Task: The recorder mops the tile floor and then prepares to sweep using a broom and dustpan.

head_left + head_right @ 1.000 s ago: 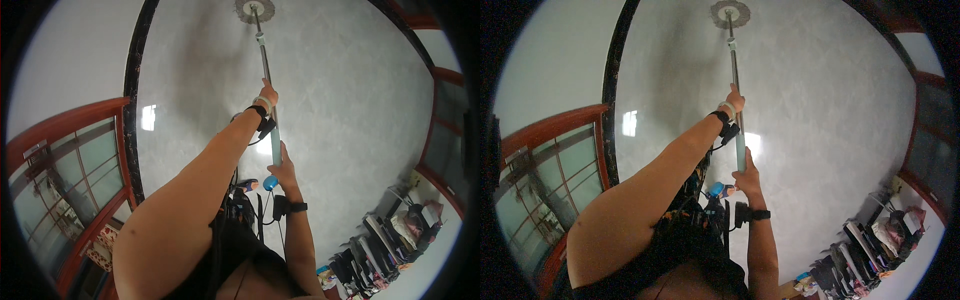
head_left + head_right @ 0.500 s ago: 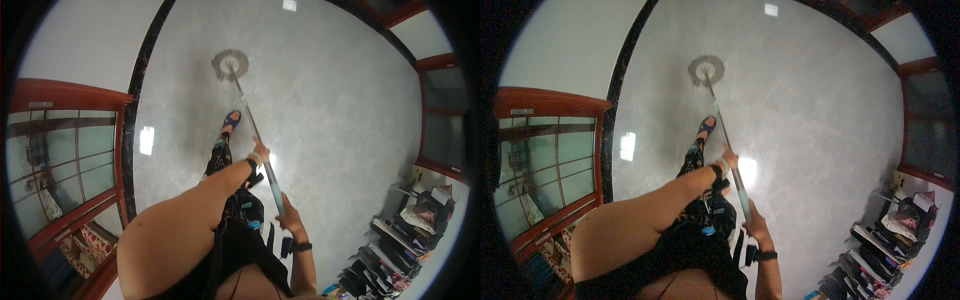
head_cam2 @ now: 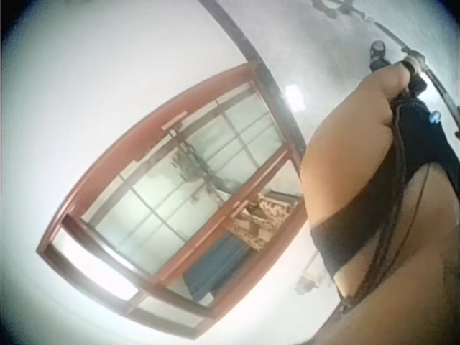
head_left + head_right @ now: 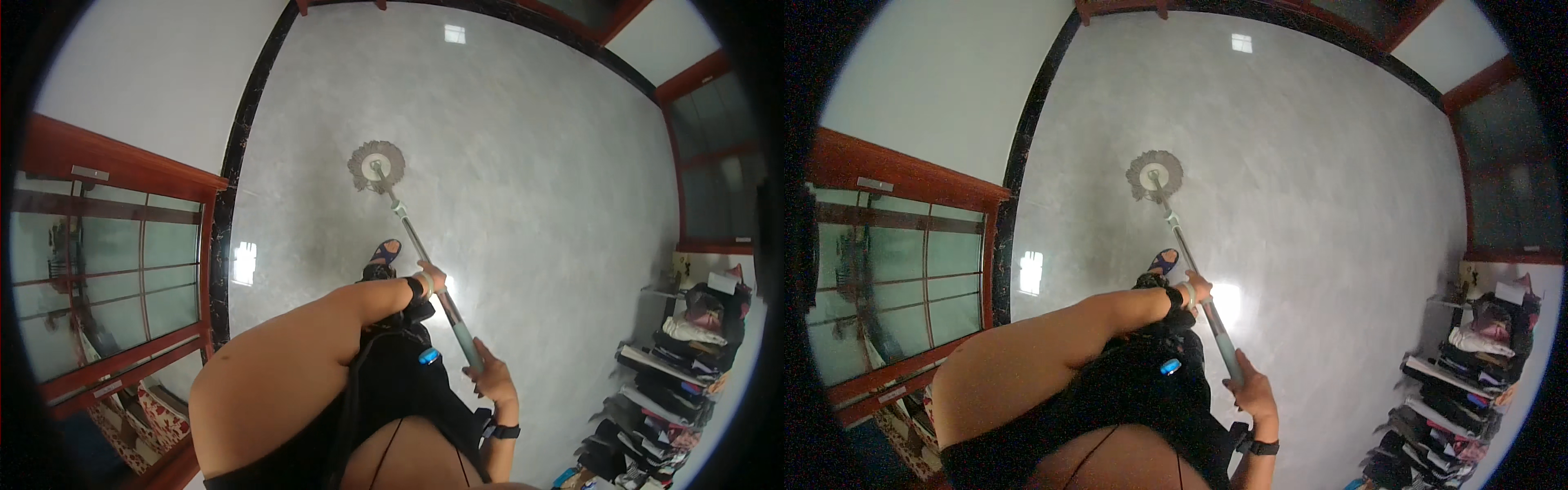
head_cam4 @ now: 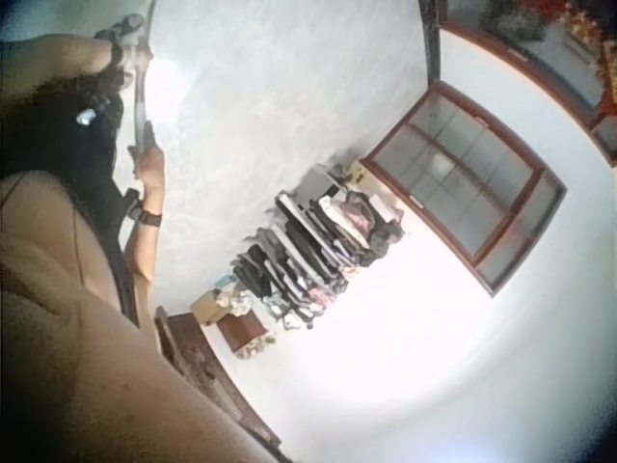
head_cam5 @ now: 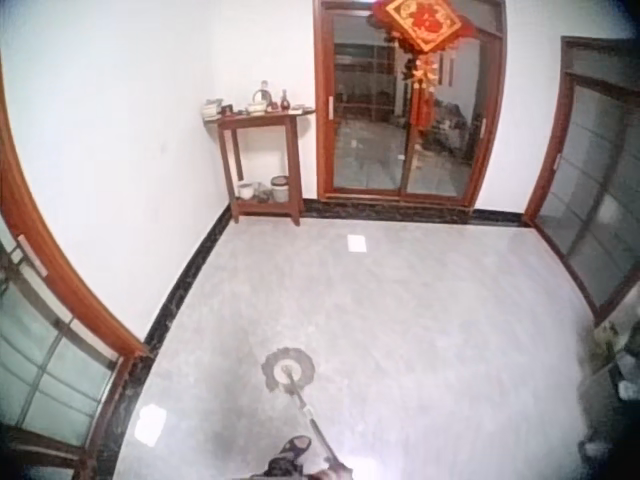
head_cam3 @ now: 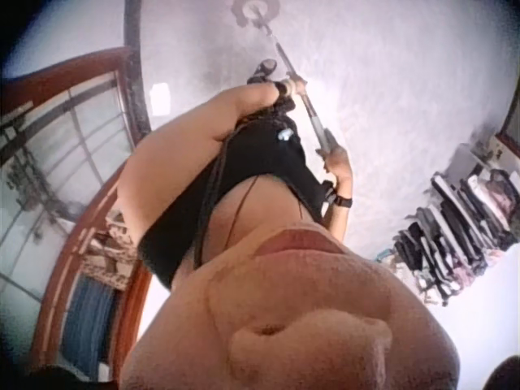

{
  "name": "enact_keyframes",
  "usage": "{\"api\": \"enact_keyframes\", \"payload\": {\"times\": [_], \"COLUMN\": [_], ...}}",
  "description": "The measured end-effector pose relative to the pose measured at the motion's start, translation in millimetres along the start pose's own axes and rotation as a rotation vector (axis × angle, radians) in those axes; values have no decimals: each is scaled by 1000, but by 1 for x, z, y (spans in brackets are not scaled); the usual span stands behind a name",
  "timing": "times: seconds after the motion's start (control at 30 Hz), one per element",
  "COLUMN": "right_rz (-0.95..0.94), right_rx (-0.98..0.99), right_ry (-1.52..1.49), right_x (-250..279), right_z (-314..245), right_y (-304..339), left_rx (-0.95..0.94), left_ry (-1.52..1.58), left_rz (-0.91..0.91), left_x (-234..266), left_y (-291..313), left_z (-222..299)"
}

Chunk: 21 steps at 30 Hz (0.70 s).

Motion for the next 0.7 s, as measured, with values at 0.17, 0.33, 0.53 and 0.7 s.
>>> {"api": "enact_keyframes", "payload": {"times": [0.17, 0.33, 0.53, 0.7], "right_rz": [314, 255, 54, -208], "right_rx": [347, 176, 97, -118], "right_ry": [351, 416, 18, -547], "right_x": [3, 7, 4, -5], "right_z": [-8, -35, -29, -12], "right_y": [7, 18, 13, 0], "left_rx": [-95, 99, 358, 369], "left_ry": [-32, 1900, 2146, 2040], "left_rz": [91, 124, 147, 88], "left_x": [17, -1, -3, -14], "left_y": [12, 13, 23, 20], "left_z": [-15, -38, -38, -37]}}
Point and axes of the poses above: each hand's wrist, its own y-axis away from the middle knuckle, its own x-axis out of the back of the hand, z = x × y, the point moved 2 cm from there along -y, towards the middle knuckle, and after that the axes turned 6 degrees about y, right-handed, at the moved point
